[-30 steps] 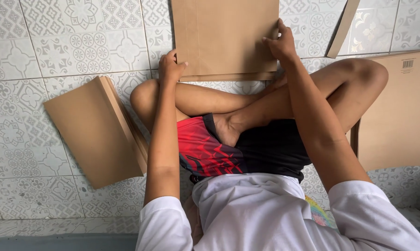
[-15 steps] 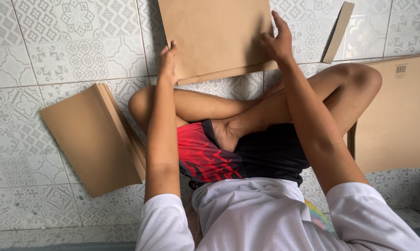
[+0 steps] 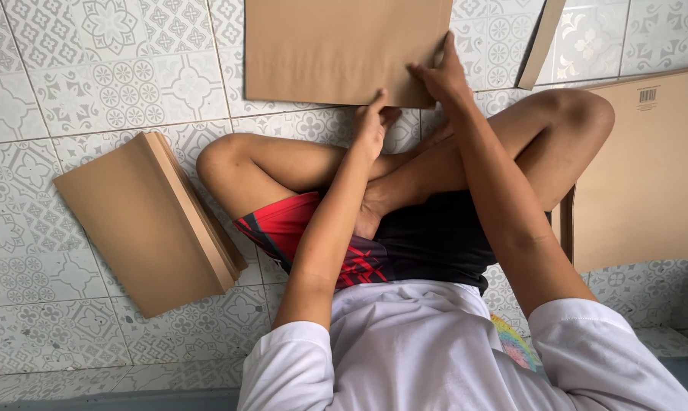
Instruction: Folding flat cardboard sheets along pre-scored lines and stacking them while sitting on the floor.
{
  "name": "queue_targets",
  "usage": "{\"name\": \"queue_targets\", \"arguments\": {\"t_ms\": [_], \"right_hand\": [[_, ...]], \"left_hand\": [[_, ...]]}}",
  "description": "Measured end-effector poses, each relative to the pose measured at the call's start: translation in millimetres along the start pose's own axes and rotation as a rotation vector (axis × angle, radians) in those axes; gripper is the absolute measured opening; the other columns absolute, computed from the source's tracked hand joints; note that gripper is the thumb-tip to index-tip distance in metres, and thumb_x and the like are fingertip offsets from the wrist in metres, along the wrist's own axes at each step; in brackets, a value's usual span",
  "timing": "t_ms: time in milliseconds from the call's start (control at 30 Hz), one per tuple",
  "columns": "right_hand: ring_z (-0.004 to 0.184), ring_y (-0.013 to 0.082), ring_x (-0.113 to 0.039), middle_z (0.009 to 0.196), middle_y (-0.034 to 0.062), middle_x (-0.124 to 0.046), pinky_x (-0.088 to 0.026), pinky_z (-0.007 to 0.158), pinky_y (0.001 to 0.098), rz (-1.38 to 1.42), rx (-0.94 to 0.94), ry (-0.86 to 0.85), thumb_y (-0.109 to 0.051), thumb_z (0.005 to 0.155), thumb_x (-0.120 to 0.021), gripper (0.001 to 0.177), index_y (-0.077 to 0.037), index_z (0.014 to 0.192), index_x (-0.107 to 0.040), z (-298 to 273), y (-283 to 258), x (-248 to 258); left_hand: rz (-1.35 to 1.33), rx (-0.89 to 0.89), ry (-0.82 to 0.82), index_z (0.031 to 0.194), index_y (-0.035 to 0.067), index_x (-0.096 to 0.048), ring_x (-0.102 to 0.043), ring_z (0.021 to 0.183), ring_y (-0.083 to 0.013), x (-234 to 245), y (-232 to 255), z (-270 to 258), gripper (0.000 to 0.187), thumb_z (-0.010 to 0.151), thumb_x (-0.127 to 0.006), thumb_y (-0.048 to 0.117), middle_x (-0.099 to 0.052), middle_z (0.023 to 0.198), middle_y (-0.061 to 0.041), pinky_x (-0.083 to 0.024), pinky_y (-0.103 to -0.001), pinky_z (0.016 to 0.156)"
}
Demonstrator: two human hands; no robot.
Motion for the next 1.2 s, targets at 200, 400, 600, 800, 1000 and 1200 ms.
{"name": "queue_targets", "arguments": {"t_ms": [200, 400, 600, 800, 1000, 1200], "right_hand": [[0.143, 0.0411, -0.049, 0.159, 0.0236, -0.045, -0.042, 0.118, 0.0442, 0.027, 0.140, 0.022, -0.002, 0.094, -0.079, 0.090, -0.012, 0.160, -0.020, 6.7, 6.3, 19.2], [0.120, 0.0398, -0.059, 0.137, 0.0232, -0.054, -0.050, 0.104, 0.0459, -0.248, 0.231, 0.178, -0.008, 0.092, -0.082, 0.088, -0.008, 0.159, -0.023, 31.6, 45.3, -2.9], [0.105, 0.0446, -0.051, 0.123, 0.0278, -0.048, -0.051, 0.089, 0.0541, -0.512, 0.278, 0.289, -0.019, 0.089, -0.085, 0.045, 0.000, 0.123, -0.063, 10.1, 22.4, -5.7], [0.077, 0.0288, -0.062, 0.098, 0.0186, -0.061, -0.056, 0.068, 0.0366, -0.348, 0.466, 0.343, -0.006, 0.088, -0.076, 0.023, 0.002, 0.109, -0.072, -4.1, 14.8, 5.2], [0.082, 0.0283, -0.071, 0.113, 0.0219, -0.066, -0.064, 0.069, 0.0344, -0.191, 0.497, 0.314, 0.003, 0.079, -0.087, 0.037, 0.011, 0.112, -0.070, -26.9, -17.4, 16.5], [0.061, 0.0150, -0.062, 0.076, 0.0068, -0.070, -0.056, 0.054, 0.0289, -0.055, 0.471, 0.367, 0.009, 0.078, -0.081, 0.019, -0.001, 0.084, -0.065, -21.9, -11.8, 27.7]], "left_hand": [[0.803, 0.213, -0.264, 0.118, 0.001, -0.070, -0.074, 0.080, -0.0193, 4.4, 46.6, -29.9, 0.049, 0.091, -0.065, 0.041, -0.075, 0.110, -0.012, -0.055, -0.027, 0.063], [1.583, -0.738, 0.223, 0.112, 0.015, -0.072, -0.066, 0.085, -0.0220, 94.7, 199.4, -24.4, 0.024, 0.089, -0.073, 0.022, -0.068, 0.100, -0.005, -0.055, -0.036, 0.073], [1.838, -0.416, 0.481, 0.122, 0.010, -0.064, -0.063, 0.104, -0.0356, 121.7, 218.0, -29.6, 0.038, 0.095, -0.069, 0.037, -0.058, 0.121, -0.015, -0.053, -0.050, 0.086], [1.855, -0.468, 0.473, 0.116, 0.006, -0.067, -0.068, 0.091, -0.0327, 111.6, 210.6, -35.5, 0.029, 0.093, -0.072, 0.023, -0.064, 0.110, -0.014, -0.057, -0.047, 0.081], [1.689, -0.829, 0.469, 0.113, 0.009, -0.071, -0.062, 0.093, -0.0280, 119.4, 211.3, -35.6, 0.031, 0.083, -0.079, 0.010, -0.062, 0.105, -0.008, -0.053, -0.039, 0.083], [1.348, -0.822, 0.408, 0.106, 0.008, -0.070, -0.066, 0.067, -0.0131, 112.8, 223.1, -48.7, 0.025, 0.082, -0.076, 0.004, -0.071, 0.082, -0.002, -0.056, -0.028, 0.062]]}}
Point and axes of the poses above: each hand's wrist, its own z-axis towards the middle knuckle, its own x-axis out of the back of the hand, y = z × x, the point moved 4 cm from there along z, towards the middle knuckle
